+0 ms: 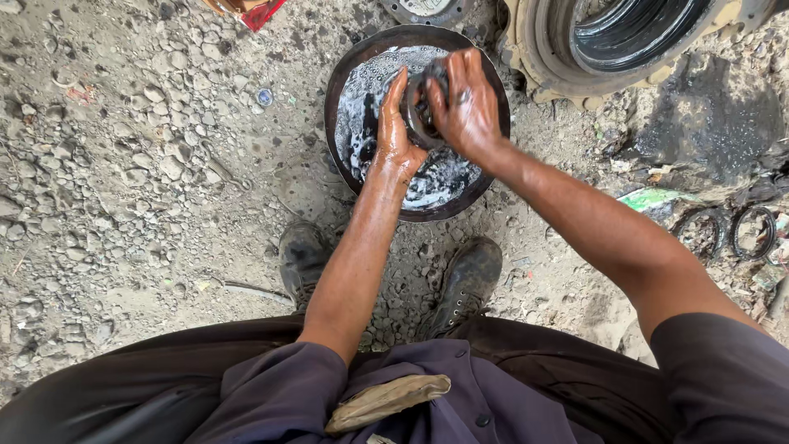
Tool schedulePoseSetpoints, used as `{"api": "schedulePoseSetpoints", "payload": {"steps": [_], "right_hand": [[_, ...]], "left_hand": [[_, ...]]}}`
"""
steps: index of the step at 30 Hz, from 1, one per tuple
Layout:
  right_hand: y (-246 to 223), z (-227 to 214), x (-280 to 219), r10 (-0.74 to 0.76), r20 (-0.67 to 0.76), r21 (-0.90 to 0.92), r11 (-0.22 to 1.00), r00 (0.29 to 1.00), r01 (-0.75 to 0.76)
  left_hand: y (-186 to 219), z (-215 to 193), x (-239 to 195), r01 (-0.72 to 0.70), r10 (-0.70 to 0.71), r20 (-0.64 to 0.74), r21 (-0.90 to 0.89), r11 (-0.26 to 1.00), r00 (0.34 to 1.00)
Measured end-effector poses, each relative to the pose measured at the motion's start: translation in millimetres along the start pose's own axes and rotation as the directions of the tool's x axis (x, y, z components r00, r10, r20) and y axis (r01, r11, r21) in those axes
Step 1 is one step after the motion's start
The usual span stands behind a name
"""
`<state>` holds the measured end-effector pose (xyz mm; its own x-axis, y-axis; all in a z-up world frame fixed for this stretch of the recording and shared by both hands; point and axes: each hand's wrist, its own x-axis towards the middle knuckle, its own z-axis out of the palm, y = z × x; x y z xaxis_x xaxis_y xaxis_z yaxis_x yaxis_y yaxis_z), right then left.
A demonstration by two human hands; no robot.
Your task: The person sits on the ground and washes several mechanical parts by hand in a metal basin filled with soapy water. They scrub each part thoroughly, rinse it, and place it aside before picking up the next one.
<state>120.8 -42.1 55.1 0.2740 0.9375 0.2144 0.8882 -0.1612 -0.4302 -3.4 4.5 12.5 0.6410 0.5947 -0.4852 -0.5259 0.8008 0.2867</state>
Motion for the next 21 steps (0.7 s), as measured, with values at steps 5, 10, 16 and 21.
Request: {"api": "schedulePoseSetpoints", "payload": {"steps": [5,10,16,21], "right_hand": [[-9,-11,-28,0.221,0.200,0.024,0.973,0.954,-0.231],[-7,-20,-24,0.365,0.274,0.435,0.778,0.890,-0.453],[-23,-12,-33,0.390,0.348,0.547,0.654,0.853,-0.522],[-21,-15,-66,-0.174,0.107,0.477,0.873,0.979,0.103]], "left_hand": [[-8,-17,14,-0.147,0.140,0.119,0.047,0.988,0.983],[-13,-22,14,-0.171,0.179,-0.006,0.265,0.949,0.984],[-13,-10,-1,-0.248,0.214,0.141,0.317,0.915,0.967],[0,-15,-4,-0.122,0.120,0.033,0.449,0.885,0.992]]}}
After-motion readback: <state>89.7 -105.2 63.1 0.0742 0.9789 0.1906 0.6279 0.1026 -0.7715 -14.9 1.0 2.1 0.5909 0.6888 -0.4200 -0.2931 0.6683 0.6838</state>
